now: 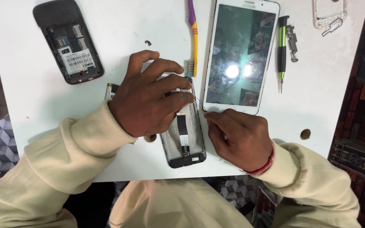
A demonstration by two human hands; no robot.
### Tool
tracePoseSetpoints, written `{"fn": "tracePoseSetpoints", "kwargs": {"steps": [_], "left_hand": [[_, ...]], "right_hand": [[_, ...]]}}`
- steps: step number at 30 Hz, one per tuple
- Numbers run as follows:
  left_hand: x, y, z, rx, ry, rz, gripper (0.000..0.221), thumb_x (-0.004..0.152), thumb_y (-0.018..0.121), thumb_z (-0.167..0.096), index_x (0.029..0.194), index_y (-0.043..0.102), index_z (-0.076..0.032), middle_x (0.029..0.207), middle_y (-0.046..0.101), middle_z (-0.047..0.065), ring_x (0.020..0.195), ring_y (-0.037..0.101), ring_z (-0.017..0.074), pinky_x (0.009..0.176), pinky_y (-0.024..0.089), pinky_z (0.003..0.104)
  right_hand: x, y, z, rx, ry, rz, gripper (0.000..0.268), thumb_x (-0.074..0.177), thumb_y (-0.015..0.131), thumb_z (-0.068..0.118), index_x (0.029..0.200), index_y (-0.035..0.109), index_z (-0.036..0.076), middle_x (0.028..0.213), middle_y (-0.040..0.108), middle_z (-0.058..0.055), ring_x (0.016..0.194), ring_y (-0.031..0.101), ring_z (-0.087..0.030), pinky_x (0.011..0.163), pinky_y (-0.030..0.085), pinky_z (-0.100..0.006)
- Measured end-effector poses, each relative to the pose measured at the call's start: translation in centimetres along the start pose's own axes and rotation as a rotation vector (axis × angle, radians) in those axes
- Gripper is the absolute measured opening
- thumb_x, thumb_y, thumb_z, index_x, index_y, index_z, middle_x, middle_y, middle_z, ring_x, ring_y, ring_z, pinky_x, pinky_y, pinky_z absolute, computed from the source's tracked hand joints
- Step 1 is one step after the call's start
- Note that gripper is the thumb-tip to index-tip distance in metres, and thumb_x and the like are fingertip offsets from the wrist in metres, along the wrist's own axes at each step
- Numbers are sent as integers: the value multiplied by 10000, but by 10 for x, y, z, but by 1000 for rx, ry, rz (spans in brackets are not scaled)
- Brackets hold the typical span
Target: The person uses a screwdriver to pry open the screen of a white smartphone and then proceeds to disassemble a black smartphone, removing screws and disconnecting internal ribbon cables.
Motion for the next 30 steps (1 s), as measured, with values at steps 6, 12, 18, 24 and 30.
{"fn": "tracePoseSetpoints", "kwargs": {"steps": [6,12,18,24,30], "left_hand": [[-1,1,0,-2,1,9,156,941,793,-129,1094,782,-159,1182,700,-5,1277,579,232,1146,324,544],[-1,3,-1,-4,1,31,251,887,783,-100,1124,788,-181,1202,691,4,1273,575,240,1158,319,539],[0,3,-4,35,16,49,246,907,808,-147,1148,787,-192,1260,668,5,1308,560,243,1174,314,533],[1,3,-4,57,25,70,218,884,808,-155,1099,788,-185,1252,669,-2,1312,558,235,1164,313,544],[-1,4,-3,55,26,72,223,871,800,-135,1089,791,-178,1249,668,0,1308,557,237,1164,310,551]], "right_hand": [[-2,2,-2,15,-11,-1,226,825,721,-48,1043,728,13,742,687,-79,561,648,-209,491,496,-333],[-3,4,-2,7,-29,20,235,809,738,-33,1036,737,26,702,649,-71,547,630,-214,481,480,-347],[-4,5,-1,-11,-41,30,248,799,747,-29,1039,741,33,694,630,-71,541,616,-224,477,472,-363],[-5,6,0,-12,-55,27,251,805,753,-19,1049,736,35,709,632,-75,560,624,-229,489,478,-363],[-5,8,-1,-5,-48,28,245,813,747,-23,1050,731,34,698,635,-72,546,621,-221,480,472,-357]]}}
Point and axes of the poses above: each hand's wrist, its own x-axis towards the middle knuckle, its own y-axis out of the palm, z = x × y, the point moved 4 cm from there along x, towards the middle knuckle
